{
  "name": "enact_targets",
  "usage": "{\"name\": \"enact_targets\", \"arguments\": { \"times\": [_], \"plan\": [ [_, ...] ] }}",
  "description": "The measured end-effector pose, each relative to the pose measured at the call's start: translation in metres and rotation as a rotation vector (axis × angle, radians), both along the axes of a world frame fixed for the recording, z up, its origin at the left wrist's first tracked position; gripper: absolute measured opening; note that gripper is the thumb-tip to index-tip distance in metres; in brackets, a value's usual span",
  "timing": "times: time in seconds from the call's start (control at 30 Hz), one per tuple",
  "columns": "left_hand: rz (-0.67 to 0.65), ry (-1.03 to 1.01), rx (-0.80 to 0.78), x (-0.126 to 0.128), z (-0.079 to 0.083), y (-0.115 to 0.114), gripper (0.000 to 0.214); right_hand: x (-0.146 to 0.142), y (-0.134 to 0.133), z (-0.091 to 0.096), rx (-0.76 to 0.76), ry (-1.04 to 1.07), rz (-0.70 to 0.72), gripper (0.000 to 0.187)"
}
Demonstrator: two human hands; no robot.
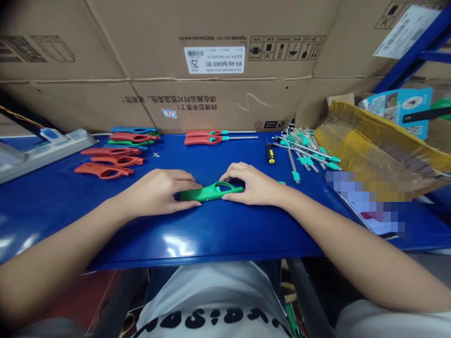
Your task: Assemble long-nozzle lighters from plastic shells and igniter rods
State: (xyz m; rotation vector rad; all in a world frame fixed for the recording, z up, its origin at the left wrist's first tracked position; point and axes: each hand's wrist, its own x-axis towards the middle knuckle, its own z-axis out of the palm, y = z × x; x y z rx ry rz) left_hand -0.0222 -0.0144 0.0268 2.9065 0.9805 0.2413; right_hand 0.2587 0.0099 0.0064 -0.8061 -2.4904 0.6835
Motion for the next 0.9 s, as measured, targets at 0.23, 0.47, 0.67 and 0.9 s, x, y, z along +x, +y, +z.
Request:
{"name": "enact_targets", "arguments": {
  "times": [0.23, 0.47, 0.67, 0.9],
  "plan": [
    [0.001, -0.001, 0.003, 0.0000, 0.0013, -0.0008, 0.035, 0.0010, -0.0004, 0.0002, 0.028, 0.001, 0.021, 0.027],
    [0.005, 0.002, -0.008, -0.0010, 0.0018, -0.0018, 0.038, 0.0011, 0.0001, -0.0012, 0.032, -0.003, 0.020, 0.026],
    [0.012, -0.010, -0.020, 0.0001, 0.0030, -0.0018, 0.037, 0.0010, 0.0001, -0.0013, 0.029, 0.005, 0.025, 0.026],
    [0.003, 0.003, -0.016, -0.0013, 0.0011, 0.0000, 0.036, 0.0012, 0.0008, -0.0036, 0.040, -0.017, 0.029, 0.025]
  ]
}}
